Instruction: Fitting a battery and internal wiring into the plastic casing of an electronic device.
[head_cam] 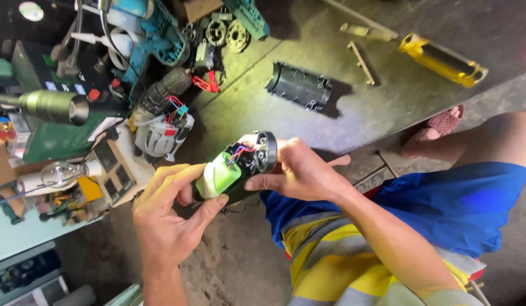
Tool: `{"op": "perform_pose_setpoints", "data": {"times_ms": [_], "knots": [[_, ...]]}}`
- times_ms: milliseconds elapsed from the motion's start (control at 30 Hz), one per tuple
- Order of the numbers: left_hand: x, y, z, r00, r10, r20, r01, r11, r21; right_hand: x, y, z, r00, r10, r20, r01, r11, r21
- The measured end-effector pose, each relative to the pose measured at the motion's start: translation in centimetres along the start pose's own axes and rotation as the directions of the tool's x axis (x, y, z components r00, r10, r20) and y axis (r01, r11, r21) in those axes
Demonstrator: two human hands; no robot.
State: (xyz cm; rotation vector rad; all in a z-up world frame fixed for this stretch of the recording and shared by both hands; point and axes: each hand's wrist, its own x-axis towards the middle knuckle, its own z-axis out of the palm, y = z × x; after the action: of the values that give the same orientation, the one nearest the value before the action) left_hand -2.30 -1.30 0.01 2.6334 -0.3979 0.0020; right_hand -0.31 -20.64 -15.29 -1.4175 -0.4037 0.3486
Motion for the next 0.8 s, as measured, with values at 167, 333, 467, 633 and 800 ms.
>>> {"op": "perform_pose_setpoints", "data": {"times_ms": [167,333,467,633,800], "knots": [[-0.5,0.0,0.3,0.999,0.01,-0.031,-0.008,0.998,0.067,0.1,-0.7,0.2,1.0,0.007,-0.02,-0.005,0.996,0.087],[-0.5,-0.1,0.2,0.999,0.019,-0.032,-0.017,0.998,0.063,-0.2,-0.3,0.4,0.994,0.108,-0.009,-0.106,0.987,0.121],[-0.7,-0.4,0.2,0.999,-0.007,-0.032,0.007,1.0,0.005,0.0,-0.5,0.4,0.998,0.062,-0.017,-0.059,0.99,0.129],[-0.7,-0.4,-0.1,0.998,-0.037,-0.06,0.037,0.999,-0.011,-0.1,-0.5,0.6,0.997,0.068,-0.021,-0.065,0.989,0.133],[-0.6,-1.0,-1.0,0.998,0.007,0.062,0.0,0.994,-0.112,0.1,-1.0,0.1,1.0,-0.004,-0.011,0.007,0.971,0.238]]}}
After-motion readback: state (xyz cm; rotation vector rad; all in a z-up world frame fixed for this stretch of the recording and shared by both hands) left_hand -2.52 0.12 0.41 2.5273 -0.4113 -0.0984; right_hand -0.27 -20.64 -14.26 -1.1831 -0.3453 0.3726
